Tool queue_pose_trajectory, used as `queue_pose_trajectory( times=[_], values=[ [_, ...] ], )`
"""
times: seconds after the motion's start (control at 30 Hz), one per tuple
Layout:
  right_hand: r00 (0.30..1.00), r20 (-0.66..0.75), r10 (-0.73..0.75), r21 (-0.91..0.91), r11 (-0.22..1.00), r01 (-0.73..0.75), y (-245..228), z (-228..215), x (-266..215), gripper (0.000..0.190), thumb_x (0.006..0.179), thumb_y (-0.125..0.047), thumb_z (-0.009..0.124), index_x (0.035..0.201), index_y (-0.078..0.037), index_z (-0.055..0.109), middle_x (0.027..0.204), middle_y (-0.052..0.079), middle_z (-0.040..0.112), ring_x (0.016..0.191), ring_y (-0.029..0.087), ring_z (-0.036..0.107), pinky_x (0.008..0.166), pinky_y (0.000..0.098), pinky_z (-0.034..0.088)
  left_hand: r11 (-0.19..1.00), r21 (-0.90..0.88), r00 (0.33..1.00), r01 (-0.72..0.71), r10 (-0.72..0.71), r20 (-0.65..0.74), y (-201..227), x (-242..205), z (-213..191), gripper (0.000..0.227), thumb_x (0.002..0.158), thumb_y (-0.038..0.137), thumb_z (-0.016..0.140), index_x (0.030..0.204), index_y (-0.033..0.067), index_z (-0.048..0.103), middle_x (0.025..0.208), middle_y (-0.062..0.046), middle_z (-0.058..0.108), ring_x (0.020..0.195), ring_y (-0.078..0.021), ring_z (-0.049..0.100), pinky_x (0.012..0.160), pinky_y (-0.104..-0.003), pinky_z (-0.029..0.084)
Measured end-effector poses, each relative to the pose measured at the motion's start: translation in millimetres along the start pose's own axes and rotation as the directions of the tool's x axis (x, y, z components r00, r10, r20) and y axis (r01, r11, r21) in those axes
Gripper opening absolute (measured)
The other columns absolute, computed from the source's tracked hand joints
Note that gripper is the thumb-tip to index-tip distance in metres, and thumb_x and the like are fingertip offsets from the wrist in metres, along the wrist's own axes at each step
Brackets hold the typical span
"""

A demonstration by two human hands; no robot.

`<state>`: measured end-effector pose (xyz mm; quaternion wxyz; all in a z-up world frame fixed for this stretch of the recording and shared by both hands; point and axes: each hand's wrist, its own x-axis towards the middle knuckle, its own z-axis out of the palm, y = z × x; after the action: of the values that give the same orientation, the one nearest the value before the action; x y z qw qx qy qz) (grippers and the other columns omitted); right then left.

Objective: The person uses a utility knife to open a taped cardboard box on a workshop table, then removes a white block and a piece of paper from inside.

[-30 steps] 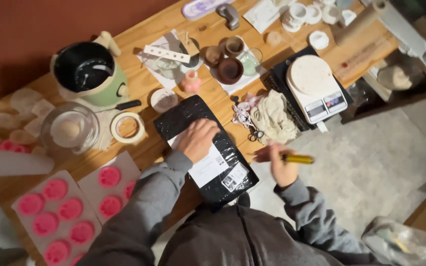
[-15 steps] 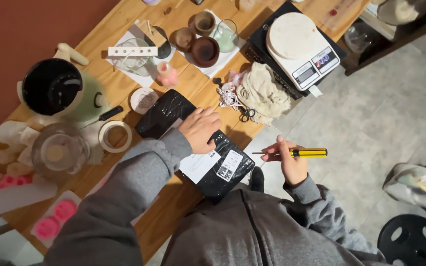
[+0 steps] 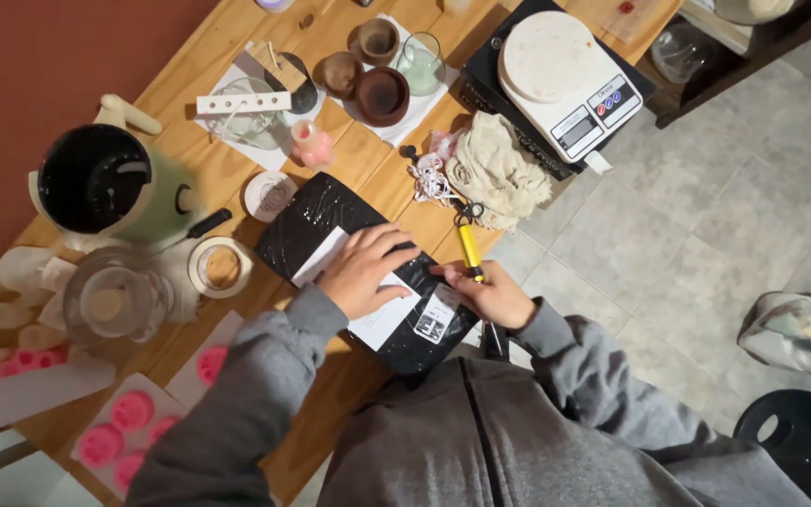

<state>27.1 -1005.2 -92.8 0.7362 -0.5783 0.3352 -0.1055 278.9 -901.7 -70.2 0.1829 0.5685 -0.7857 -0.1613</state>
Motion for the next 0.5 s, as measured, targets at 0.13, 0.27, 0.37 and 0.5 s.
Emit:
queue_pose_trajectory(
  times=[0.13, 0.27, 0.37, 0.5],
  values=[
    [0.995, -0.099, 0.033, -0.25, 0.967, -0.057, 5.9, 10.2, 10.9, 0.025, 0.096, -0.019, 0.067, 0.113, -0.005, 0.078, 0.053, 0.008, 0.058, 0.047, 0.013, 0.053, 0.047, 0.0242, 0.04, 0.999, -0.028, 0.995, -0.03, 0.027, -0.098, 2.3, -7.4, 7.8, 0.053, 0.089, 0.04, 0.074, 0.135, 0.0166, 0.062, 0.147, -0.008, 0.053, 0.148, -0.0337, 0.037, 0.118, -0.053, 0.029],
    [0.991, -0.125, 0.049, -0.4, 0.912, -0.095, 1.8, 9.2, 17.5, 0.025, 0.093, -0.024, 0.069, 0.114, -0.015, 0.081, 0.064, 0.01, 0.062, 0.058, 0.019, 0.057, 0.057, 0.0297, 0.046, 0.997, -0.052, 0.991, -0.052, 0.045, -0.125, 3.4, -9.0, 9.5, 0.047, 0.092, 0.037, 0.072, 0.133, 0.0159, 0.064, 0.144, -0.011, 0.055, 0.148, -0.0356, 0.038, 0.119, -0.056, 0.029],
    [0.994, -0.009, 0.108, -0.16, 0.981, -0.108, -19.1, 1.0, 7.5, 0.028, 0.096, -0.019, 0.063, 0.101, 0.004, 0.078, 0.041, 0.011, 0.054, 0.031, 0.016, 0.054, 0.035, 0.0232, 0.039, 0.997, -0.037, 0.981, -0.072, 0.064, -0.184, -5.7, -11.7, 25.4, 0.042, 0.091, 0.038, 0.072, 0.127, 0.0167, 0.068, 0.151, -0.008, 0.052, 0.147, -0.0333, 0.04, 0.118, -0.055, 0.032],
    [0.98, -0.2, -0.027, -0.423, 0.904, -0.062, -38.4, -6.5, -5.7, 0.037, 0.1, -0.03, 0.059, 0.08, -0.011, 0.084, 0.052, 0.008, 0.064, 0.05, 0.019, 0.064, 0.056, 0.0301, 0.053, 0.991, 0.134, 0.942, 0.007, 0.039, -0.334, -29.8, -20.5, 9.7, 0.053, 0.081, 0.033, 0.082, 0.128, 0.0146, 0.067, 0.138, -0.012, 0.061, 0.139, -0.0343, 0.05, 0.111, -0.057, 0.039]
  ],
)
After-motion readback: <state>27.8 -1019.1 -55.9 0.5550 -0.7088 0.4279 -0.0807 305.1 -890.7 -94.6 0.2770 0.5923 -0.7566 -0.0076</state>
